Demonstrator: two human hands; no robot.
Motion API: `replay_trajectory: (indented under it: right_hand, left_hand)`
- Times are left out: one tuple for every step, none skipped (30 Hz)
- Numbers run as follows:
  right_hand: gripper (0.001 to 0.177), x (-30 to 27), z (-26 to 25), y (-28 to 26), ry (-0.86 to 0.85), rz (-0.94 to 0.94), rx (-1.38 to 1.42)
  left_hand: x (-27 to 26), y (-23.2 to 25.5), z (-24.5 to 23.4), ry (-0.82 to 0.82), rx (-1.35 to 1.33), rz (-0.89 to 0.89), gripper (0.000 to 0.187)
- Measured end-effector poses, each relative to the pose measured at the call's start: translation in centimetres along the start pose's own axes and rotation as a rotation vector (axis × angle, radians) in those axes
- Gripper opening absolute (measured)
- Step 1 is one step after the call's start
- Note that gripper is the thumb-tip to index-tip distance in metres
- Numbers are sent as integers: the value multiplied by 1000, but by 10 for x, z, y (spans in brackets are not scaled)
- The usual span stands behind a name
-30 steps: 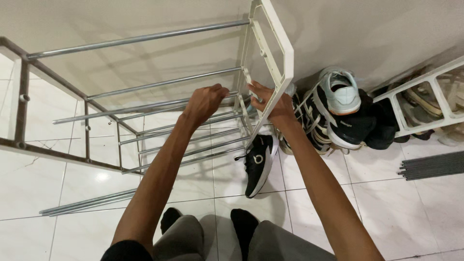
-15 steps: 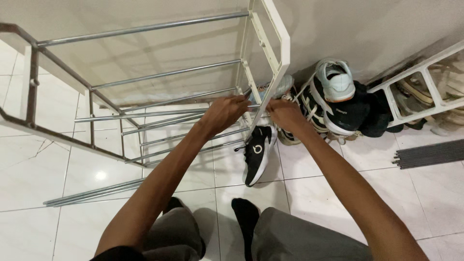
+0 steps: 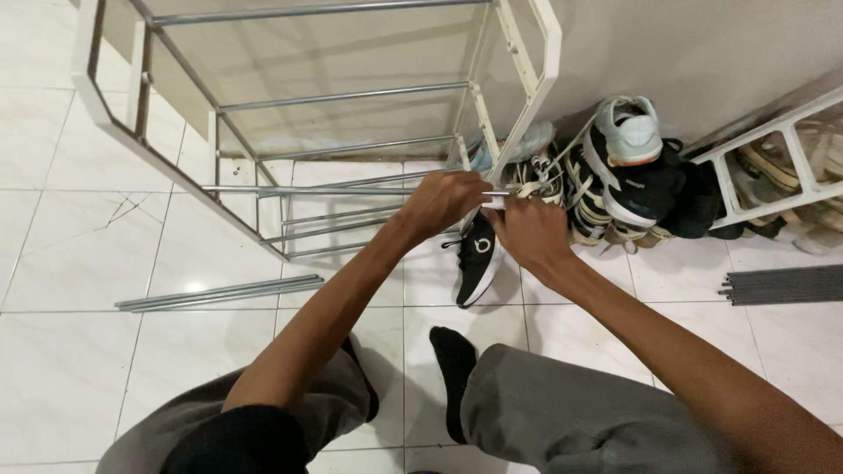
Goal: The person assembles a shoe rack by inserting metal rods into the plastic frame. They pick up rods from the floor and slide them into the designated slots on the rack.
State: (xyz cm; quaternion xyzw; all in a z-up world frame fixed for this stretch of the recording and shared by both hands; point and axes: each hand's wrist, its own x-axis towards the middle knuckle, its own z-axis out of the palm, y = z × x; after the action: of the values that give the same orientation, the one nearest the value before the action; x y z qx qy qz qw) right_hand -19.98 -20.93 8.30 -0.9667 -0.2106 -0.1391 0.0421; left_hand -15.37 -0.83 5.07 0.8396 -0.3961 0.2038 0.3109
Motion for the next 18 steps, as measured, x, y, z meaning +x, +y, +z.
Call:
replay_trajectory:
  right_hand:
    - [45,-2,-4,0,-16,-4,-43]
    - [46,-4,-7,2,-31,-8,-85]
    - [47,-7,-10,3,-46,-9,-126]
    - [49,-12,-14,5,49,-78,-198]
    - [50,-16,-19,8,147,-149,-273]
    - [51,-19,-24,11,245,-220,-347]
    - [53,-20,-29,13,224,-197,-370]
    - [55,-20,-36,15,203,-174,-394]
    - [56,-20,-42,16,187,-143,-417]
    - [54,-19,-48,18,193,-149,-430]
    - [51,-22,-53,18,193,-150,-442]
    - [48,-25,-58,19,192,-151,-454]
    - [38,-27,-62,22,220,-232,-455]
    - [31,-30,-65,24,248,-312,-456]
    - [30,-31,-64,26,276,-396,-452]
    - [26,-33,-62,28,240,-410,-460]
    - [23,-33,-59,29,206,-425,-463]
    - [21,-33,-56,31,172,-440,-467]
  left_hand:
    - [0,5,1,8,4,9,16]
    - [2,9,2,17,8,17,17]
    - [3,14,1,21,11,27,18]
    - [3,19,0,46,-7,55,19]
    - [6,24,-2,77,-25,86,20]
    - [8,28,-5,107,-42,116,21]
    - [10,34,-7,91,-38,92,20]
    - [12,39,-8,75,-35,68,20]
    - [16,42,-10,56,-30,50,19]
    - [20,46,-9,54,-26,15,19]
    - [22,51,-6,47,-28,-22,19]
    - [23,54,-3,40,-29,-58,19]
    - [24,57,2,36,-29,-46,17]
    - [25,59,6,33,-30,-33,16]
    - [24,61,10,29,-27,-25,15]
    - [22,63,14,13,-20,-43,15]
    - [20,64,17,-5,-9,-62,15]
    - [17,66,18,-23,1,-82,15]
